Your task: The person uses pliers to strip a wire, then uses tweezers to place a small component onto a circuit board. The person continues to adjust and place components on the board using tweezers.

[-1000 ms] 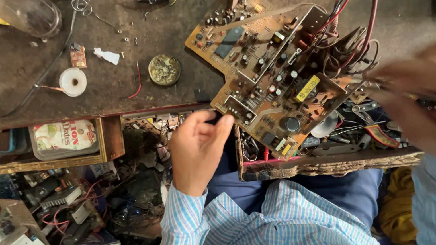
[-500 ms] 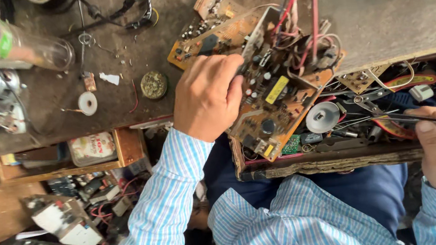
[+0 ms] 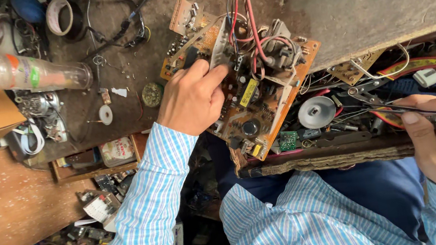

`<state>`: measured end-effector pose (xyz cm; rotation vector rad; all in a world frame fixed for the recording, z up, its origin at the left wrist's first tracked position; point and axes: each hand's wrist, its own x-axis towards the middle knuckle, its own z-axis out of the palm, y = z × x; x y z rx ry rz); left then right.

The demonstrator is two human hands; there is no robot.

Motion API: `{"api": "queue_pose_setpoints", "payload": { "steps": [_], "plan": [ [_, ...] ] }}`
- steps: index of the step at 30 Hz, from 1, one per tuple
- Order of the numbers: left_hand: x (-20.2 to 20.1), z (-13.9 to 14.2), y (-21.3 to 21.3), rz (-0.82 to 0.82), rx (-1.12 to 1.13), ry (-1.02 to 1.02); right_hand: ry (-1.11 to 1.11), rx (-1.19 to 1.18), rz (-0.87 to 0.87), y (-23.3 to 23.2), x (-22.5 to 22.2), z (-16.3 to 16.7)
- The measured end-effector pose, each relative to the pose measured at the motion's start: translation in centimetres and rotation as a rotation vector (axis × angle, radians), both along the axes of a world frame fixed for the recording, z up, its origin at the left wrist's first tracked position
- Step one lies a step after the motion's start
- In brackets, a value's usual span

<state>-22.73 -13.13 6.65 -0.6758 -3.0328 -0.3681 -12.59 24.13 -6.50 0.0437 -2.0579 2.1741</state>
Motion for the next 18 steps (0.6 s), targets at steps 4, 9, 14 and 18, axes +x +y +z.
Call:
{"api": "queue_pose_setpoints", "payload": {
  "steps": [4, 9, 14, 18],
  "plan": [
    [-0.2, -0.1, 0.3, -0.002, -0.047, 0.005, 0.007, 0.047, 0.006, 0.3, -0.3, 0.5],
    [0.2, -0.4, 0.6, -0.012, -0.080, 0.054, 0.017, 0.069, 0.031, 0.4, -0.8, 1.5],
    [0.2, -0.5, 0.8, -0.010, -0.088, 0.048, -0.009, 0.096, 0.029, 0.5, -1.1, 2.0],
    [0.4, -0.2, 1.1, -0.022, -0.108, 0.069, 0.004, 0.098, 0.043, 0.6, -1.5, 2.2]
  ]
}}
